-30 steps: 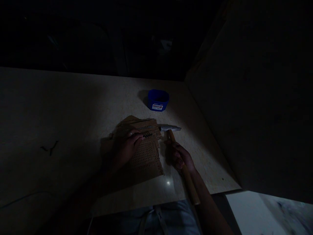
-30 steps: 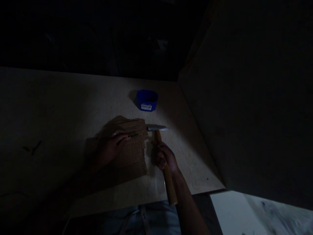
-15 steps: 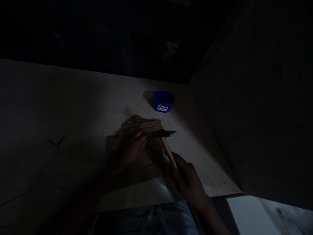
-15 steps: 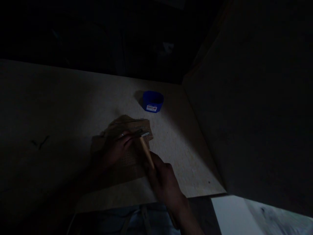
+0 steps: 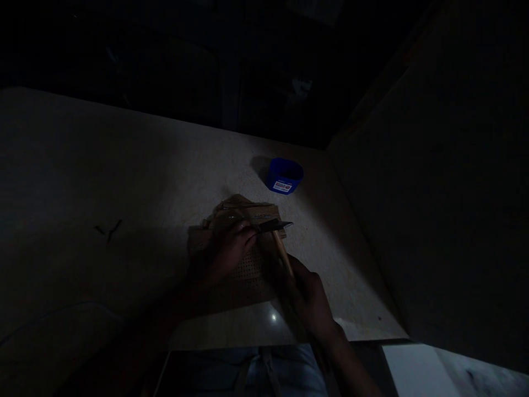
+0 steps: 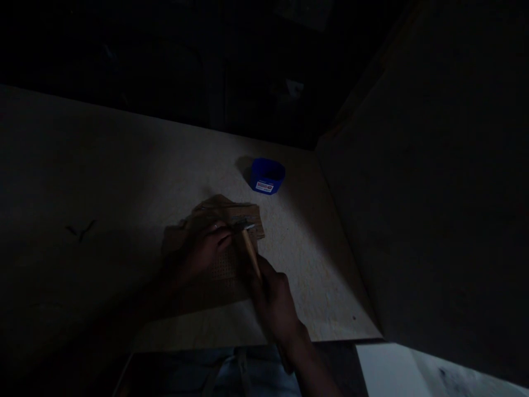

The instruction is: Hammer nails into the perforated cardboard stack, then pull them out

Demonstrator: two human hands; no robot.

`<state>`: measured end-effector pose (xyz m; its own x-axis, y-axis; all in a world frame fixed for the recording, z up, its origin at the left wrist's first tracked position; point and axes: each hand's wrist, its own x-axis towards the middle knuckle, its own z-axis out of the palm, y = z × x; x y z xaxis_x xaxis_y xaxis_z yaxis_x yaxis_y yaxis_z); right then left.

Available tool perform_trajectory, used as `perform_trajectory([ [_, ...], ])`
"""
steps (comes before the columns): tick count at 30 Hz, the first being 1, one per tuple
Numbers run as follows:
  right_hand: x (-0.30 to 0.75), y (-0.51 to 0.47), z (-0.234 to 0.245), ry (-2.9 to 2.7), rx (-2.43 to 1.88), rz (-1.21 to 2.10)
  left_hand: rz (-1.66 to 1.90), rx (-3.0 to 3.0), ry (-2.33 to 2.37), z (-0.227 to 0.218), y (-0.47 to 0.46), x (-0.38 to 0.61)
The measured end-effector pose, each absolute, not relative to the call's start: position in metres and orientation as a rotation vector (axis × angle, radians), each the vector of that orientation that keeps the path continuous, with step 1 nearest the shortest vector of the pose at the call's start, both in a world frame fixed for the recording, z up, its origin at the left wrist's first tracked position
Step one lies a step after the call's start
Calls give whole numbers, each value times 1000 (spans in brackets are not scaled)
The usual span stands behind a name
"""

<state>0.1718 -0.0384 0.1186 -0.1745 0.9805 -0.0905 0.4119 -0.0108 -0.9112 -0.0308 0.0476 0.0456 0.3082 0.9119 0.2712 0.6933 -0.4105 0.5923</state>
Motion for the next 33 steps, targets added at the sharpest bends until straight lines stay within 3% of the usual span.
perform_trajectory([
  [24, 169, -30, 125, -1690, -1427, 1199, 852, 2024, 1437, 43, 58, -28],
  [28, 172, -31, 124, -1515, -1323, 1156, 888, 2051, 1425, 44, 58, -29],
  [33, 181, -25, 95, -965, -1298, 1491, 936, 2018, 1417, 39, 56, -27],
])
